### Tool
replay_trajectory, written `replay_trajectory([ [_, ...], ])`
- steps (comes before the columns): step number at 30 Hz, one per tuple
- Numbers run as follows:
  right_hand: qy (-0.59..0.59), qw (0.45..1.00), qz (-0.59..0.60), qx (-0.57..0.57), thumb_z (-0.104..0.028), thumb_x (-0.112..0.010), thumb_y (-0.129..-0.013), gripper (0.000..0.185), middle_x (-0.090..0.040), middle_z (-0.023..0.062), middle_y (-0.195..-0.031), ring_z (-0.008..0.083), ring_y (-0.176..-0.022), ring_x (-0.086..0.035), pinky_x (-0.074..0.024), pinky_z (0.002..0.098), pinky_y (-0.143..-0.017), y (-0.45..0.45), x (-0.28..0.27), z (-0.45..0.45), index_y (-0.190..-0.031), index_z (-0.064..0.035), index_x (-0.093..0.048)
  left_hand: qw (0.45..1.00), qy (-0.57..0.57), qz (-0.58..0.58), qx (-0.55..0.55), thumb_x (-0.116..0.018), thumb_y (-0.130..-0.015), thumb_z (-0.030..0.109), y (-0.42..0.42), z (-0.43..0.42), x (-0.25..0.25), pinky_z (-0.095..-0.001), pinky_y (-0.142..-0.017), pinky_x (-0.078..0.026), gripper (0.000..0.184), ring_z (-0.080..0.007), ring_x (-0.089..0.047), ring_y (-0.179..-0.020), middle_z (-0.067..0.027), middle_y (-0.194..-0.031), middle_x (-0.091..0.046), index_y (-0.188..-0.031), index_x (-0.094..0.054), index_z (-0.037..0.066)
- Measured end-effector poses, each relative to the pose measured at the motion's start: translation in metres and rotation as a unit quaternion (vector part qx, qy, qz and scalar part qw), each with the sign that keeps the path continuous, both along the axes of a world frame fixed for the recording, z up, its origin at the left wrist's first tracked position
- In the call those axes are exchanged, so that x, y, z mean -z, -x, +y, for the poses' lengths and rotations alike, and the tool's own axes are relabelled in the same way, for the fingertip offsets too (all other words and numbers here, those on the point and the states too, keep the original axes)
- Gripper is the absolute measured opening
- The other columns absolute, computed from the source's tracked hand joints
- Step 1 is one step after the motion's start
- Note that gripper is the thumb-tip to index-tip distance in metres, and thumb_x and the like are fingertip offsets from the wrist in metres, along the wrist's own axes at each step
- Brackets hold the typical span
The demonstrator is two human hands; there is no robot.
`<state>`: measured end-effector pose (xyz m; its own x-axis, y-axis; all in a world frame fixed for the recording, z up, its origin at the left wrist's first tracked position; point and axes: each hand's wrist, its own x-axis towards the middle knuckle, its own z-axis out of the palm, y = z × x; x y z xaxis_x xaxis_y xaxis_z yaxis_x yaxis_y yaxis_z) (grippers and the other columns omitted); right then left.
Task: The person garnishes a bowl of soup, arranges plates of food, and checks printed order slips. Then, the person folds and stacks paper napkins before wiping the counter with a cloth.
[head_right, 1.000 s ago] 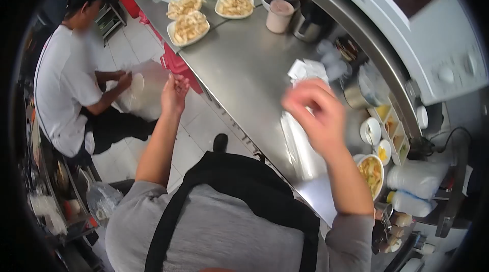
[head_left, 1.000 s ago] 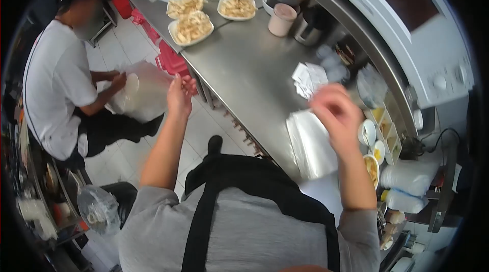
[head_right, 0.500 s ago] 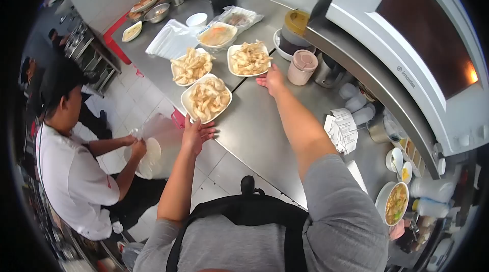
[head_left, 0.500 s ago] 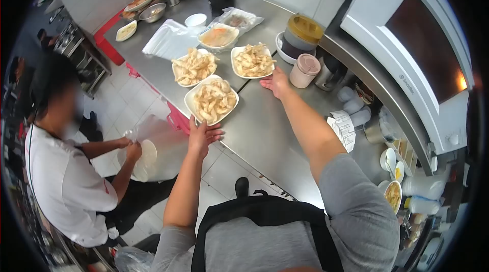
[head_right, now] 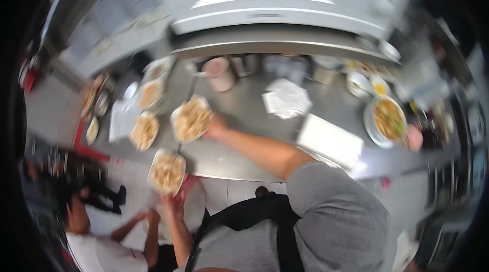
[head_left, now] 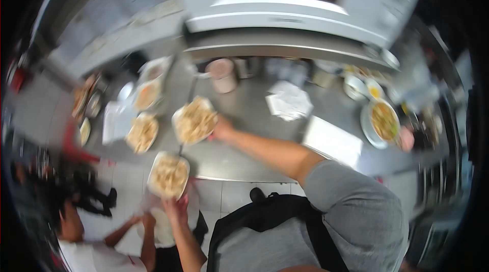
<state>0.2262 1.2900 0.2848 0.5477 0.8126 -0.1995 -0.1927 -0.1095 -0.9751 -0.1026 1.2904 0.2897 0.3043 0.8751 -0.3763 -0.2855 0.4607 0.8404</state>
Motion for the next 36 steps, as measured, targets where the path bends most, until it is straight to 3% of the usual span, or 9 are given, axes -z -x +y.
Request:
replay_trajectory([
  [6, 0.004, 0.996, 0.076, -0.046, -0.011, -0.052, -0.088, 0.029, -0.064, 0.0151, -0.090, 0.0178, -0.061, -0.064, -0.0551, 0.0297, -0.054, 0.033, -0.075, -0.200, -0.113, 0.0036, -0.048, 0.997, -0.002, 0.024, 0.069, -0.054, -0.085, 0.011, 0.036, -0.028, -0.008, -0.0281, -0.062, -0.056, 0.051, -0.0250, -0.064, -0.081, -0.0151, -0.107, -0.058, -0.132, -0.035, 0.015],
  [8, -0.007, 0.993, 0.109, -0.042, -0.012, -0.052, -0.089, 0.030, -0.064, 0.0150, -0.091, 0.0183, -0.063, -0.065, -0.0558, 0.0296, -0.056, 0.035, -0.101, -0.265, -0.114, 0.0030, -0.048, 0.987, -0.019, 0.015, 0.157, -0.057, -0.083, 0.013, 0.029, -0.029, -0.014, -0.0285, -0.069, -0.055, 0.048, -0.0251, -0.062, -0.089, -0.0167, -0.110, -0.058, -0.128, -0.041, 0.012],
  [11, -0.032, 0.992, 0.120, -0.023, -0.012, -0.051, -0.089, 0.030, -0.064, 0.0146, -0.094, 0.0186, -0.066, -0.065, -0.0563, 0.0290, -0.058, 0.037, -0.131, -0.369, -0.115, 0.0027, -0.048, 0.985, -0.081, 0.015, 0.150, -0.058, -0.083, 0.013, -0.028, -0.089, -0.065, -0.0270, -0.069, -0.056, 0.051, -0.0240, -0.063, -0.089, -0.0162, -0.112, -0.057, -0.130, -0.040, 0.011],
  [16, -0.061, 0.991, 0.061, 0.101, -0.009, -0.047, -0.087, 0.038, -0.064, 0.0158, -0.094, 0.0199, -0.065, -0.066, -0.0559, 0.0287, -0.057, 0.046, -0.153, -0.562, -0.124, 0.0016, -0.046, 0.959, -0.093, -0.044, 0.265, -0.050, -0.088, 0.009, -0.124, -0.200, -0.111, -0.0290, -0.061, -0.056, 0.054, -0.0263, -0.066, -0.080, -0.0203, -0.104, -0.061, -0.137, -0.029, 0.011],
  [23, -0.046, 0.920, 0.041, 0.386, -0.004, -0.044, -0.089, 0.041, -0.060, 0.0121, -0.106, 0.0188, -0.083, -0.065, -0.0574, 0.0287, -0.067, 0.093, -0.132, -0.787, -0.129, 0.0005, -0.041, 0.799, -0.028, -0.140, 0.584, -0.051, -0.089, 0.010, -0.251, -0.382, -0.129, -0.0282, -0.055, -0.054, 0.053, -0.0245, -0.066, -0.074, -0.0241, -0.101, -0.061, -0.138, -0.030, 0.011],
  [27, -0.052, 0.827, 0.040, 0.558, -0.004, -0.042, -0.089, 0.039, -0.060, 0.0128, -0.105, 0.0200, -0.083, -0.064, -0.0572, 0.0301, -0.068, 0.120, -0.099, -0.877, -0.128, 0.0015, -0.041, 0.722, 0.014, -0.130, 0.679, -0.049, -0.090, 0.010, -0.320, -0.515, -0.129, -0.0279, -0.053, -0.054, 0.054, -0.0248, -0.066, -0.072, -0.0269, -0.100, -0.061, -0.139, -0.027, 0.012],
  [32, -0.043, 0.689, 0.034, 0.722, -0.002, -0.040, -0.089, 0.036, -0.061, 0.0140, -0.101, 0.0196, -0.075, -0.065, -0.0572, 0.0284, -0.063, 0.133, -0.049, -0.978, -0.125, 0.0026, -0.042, 0.538, 0.123, -0.117, 0.825, -0.051, -0.089, 0.011, -0.398, -0.667, -0.092, -0.0289, -0.056, -0.054, 0.055, -0.0266, -0.065, -0.074, -0.0225, -0.111, -0.059, -0.139, -0.026, 0.013],
  [33, -0.047, 0.661, 0.029, 0.748, -0.001, -0.040, -0.089, 0.035, -0.061, 0.0139, -0.100, 0.0196, -0.074, -0.065, -0.0571, 0.0284, -0.062, 0.133, -0.043, -0.997, -0.123, 0.0024, -0.043, 0.540, 0.097, -0.081, 0.832, -0.052, -0.089, 0.015, -0.406, -0.703, -0.090, -0.0262, -0.057, -0.050, 0.052, -0.0198, -0.063, -0.068, -0.0198, -0.101, -0.062, -0.135, -0.027, 0.019],
  [36, -0.049, 0.591, 0.037, 0.805, -0.001, -0.040, -0.089, 0.031, -0.062, 0.0137, -0.098, 0.0194, -0.071, -0.065, -0.0566, 0.0280, -0.060, 0.129, -0.032, -1.054, -0.120, 0.0018, -0.045, 0.462, 0.102, -0.074, 0.878, -0.050, -0.091, 0.014, -0.444, -0.796, -0.072, -0.0252, -0.055, -0.047, 0.051, -0.0185, -0.062, -0.067, -0.0195, -0.100, -0.062, -0.136, -0.027, 0.019],
])
